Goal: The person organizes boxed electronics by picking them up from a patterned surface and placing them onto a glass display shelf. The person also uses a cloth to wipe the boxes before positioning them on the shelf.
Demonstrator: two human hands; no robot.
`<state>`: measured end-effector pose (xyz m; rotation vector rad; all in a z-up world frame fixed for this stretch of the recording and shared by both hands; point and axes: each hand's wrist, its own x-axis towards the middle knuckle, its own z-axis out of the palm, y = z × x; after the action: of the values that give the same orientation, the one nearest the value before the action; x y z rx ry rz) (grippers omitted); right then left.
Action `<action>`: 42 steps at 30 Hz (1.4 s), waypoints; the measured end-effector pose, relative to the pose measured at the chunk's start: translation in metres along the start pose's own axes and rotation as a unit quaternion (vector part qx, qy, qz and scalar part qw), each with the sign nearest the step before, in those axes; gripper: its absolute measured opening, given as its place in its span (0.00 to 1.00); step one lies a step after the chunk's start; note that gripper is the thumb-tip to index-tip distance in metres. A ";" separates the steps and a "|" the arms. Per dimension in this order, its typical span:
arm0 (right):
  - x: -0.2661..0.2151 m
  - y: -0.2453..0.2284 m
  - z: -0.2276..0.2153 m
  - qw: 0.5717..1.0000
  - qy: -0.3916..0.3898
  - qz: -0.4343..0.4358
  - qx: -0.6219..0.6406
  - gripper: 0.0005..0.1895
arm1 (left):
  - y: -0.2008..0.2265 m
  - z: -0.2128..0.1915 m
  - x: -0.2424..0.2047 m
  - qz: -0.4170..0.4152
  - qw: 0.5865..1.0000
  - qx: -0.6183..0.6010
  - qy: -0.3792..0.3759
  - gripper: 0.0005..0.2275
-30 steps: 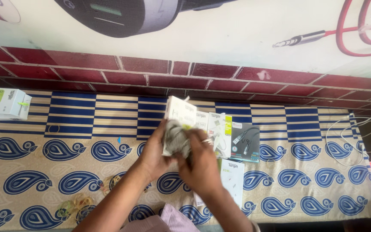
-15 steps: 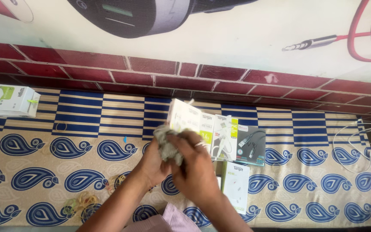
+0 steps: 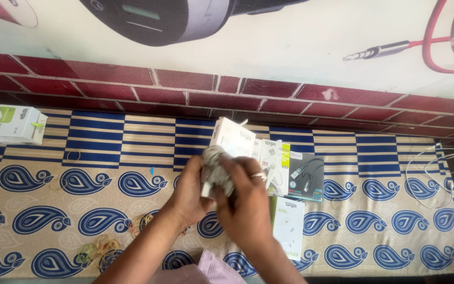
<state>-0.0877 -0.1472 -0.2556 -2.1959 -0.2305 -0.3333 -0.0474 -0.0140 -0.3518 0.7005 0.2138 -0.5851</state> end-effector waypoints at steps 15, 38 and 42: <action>-0.005 0.021 0.000 1.000 0.006 -0.009 0.027 0.25 | 0.002 0.004 0.009 -0.008 0.995 0.104 0.005 0.24; 0.055 0.028 -0.038 0.996 -0.054 -0.053 -0.054 0.18 | 0.033 0.056 -0.021 0.016 0.825 0.561 0.070 0.40; 0.063 0.025 -0.045 0.993 -0.074 -0.071 -0.056 0.17 | 0.029 0.056 -0.026 0.025 0.818 0.571 0.070 0.39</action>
<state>-0.0285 -0.1955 -0.2279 -2.3230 -0.4625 -0.2670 -0.0519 -0.0221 -0.2839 1.9225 -0.0531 -0.5797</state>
